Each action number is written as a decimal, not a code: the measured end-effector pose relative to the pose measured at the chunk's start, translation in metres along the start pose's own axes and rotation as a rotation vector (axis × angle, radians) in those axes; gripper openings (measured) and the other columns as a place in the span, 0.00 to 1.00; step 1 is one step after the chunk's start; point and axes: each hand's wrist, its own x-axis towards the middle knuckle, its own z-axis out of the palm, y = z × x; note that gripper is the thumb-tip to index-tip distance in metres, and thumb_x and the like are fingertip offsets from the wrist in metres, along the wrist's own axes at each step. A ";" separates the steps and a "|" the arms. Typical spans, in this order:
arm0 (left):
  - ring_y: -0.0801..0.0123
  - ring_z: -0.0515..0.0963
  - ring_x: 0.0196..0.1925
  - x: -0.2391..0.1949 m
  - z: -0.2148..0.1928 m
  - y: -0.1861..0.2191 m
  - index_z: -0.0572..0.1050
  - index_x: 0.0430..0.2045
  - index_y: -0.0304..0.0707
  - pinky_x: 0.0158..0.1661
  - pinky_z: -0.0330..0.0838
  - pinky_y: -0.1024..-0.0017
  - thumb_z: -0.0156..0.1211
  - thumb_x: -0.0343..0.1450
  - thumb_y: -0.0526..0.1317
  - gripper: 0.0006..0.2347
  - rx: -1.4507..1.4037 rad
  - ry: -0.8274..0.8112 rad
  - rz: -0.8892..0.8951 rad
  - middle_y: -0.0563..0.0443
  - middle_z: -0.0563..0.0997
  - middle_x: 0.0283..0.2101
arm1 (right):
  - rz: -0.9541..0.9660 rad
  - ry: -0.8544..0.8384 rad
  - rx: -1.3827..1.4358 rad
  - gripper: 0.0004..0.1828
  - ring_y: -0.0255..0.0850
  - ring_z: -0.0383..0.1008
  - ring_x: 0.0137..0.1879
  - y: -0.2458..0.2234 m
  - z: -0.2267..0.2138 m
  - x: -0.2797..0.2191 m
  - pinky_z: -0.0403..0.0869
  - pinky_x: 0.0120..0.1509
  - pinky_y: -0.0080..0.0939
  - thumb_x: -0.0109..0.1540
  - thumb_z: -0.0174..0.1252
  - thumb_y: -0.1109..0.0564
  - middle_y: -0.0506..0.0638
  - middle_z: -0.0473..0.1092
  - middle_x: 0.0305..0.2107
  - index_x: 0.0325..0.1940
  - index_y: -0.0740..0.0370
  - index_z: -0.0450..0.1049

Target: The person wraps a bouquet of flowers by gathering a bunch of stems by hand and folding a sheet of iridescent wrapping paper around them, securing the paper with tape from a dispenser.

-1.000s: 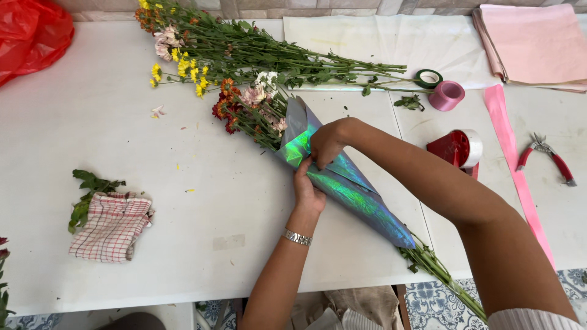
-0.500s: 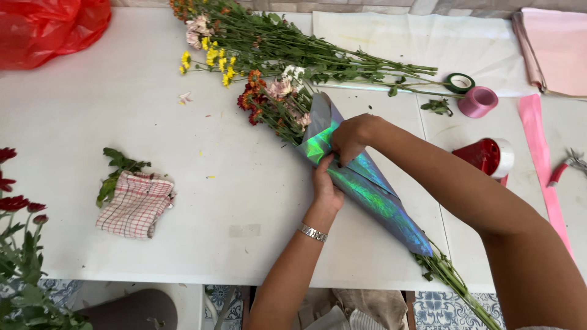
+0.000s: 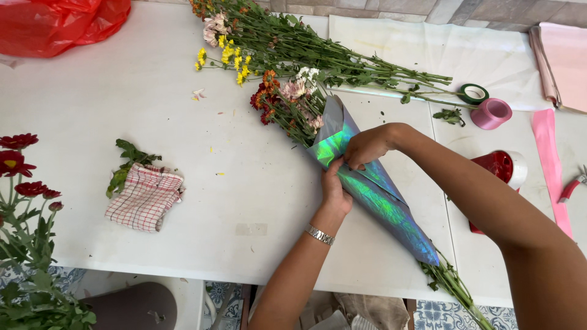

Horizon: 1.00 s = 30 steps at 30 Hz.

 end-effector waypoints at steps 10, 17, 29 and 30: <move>0.65 0.81 0.40 -0.037 0.026 0.018 0.72 0.44 0.50 0.44 0.79 0.64 0.72 0.64 0.41 0.18 0.036 0.052 0.009 0.52 0.78 0.38 | 0.045 0.015 -0.285 0.14 0.45 0.77 0.46 -0.001 0.001 0.017 0.74 0.51 0.52 0.57 0.56 0.44 0.47 0.78 0.34 0.36 0.52 0.81; 0.64 0.79 0.43 -0.040 0.029 0.020 0.72 0.45 0.50 0.47 0.77 0.63 0.73 0.63 0.42 0.19 0.057 0.076 0.005 0.52 0.77 0.40 | 0.134 0.083 -0.491 0.14 0.41 0.78 0.48 -0.016 0.005 0.007 0.76 0.54 0.53 0.55 0.56 0.39 0.42 0.77 0.34 0.39 0.41 0.80; 0.59 0.80 0.47 -0.020 0.012 0.007 0.72 0.48 0.47 0.47 0.79 0.61 0.74 0.64 0.39 0.20 0.017 0.092 0.003 0.48 0.79 0.46 | 0.225 0.227 -0.720 0.27 0.43 0.78 0.54 -0.048 0.002 -0.011 0.80 0.51 0.59 0.53 0.67 0.30 0.44 0.78 0.40 0.49 0.45 0.81; 0.60 0.80 0.49 -0.020 0.011 0.005 0.72 0.49 0.48 0.48 0.79 0.60 0.74 0.64 0.40 0.21 0.018 0.094 0.002 0.48 0.78 0.47 | 0.225 0.239 -0.734 0.29 0.44 0.78 0.54 -0.048 0.003 -0.012 0.80 0.50 0.60 0.53 0.68 0.30 0.45 0.78 0.40 0.50 0.47 0.81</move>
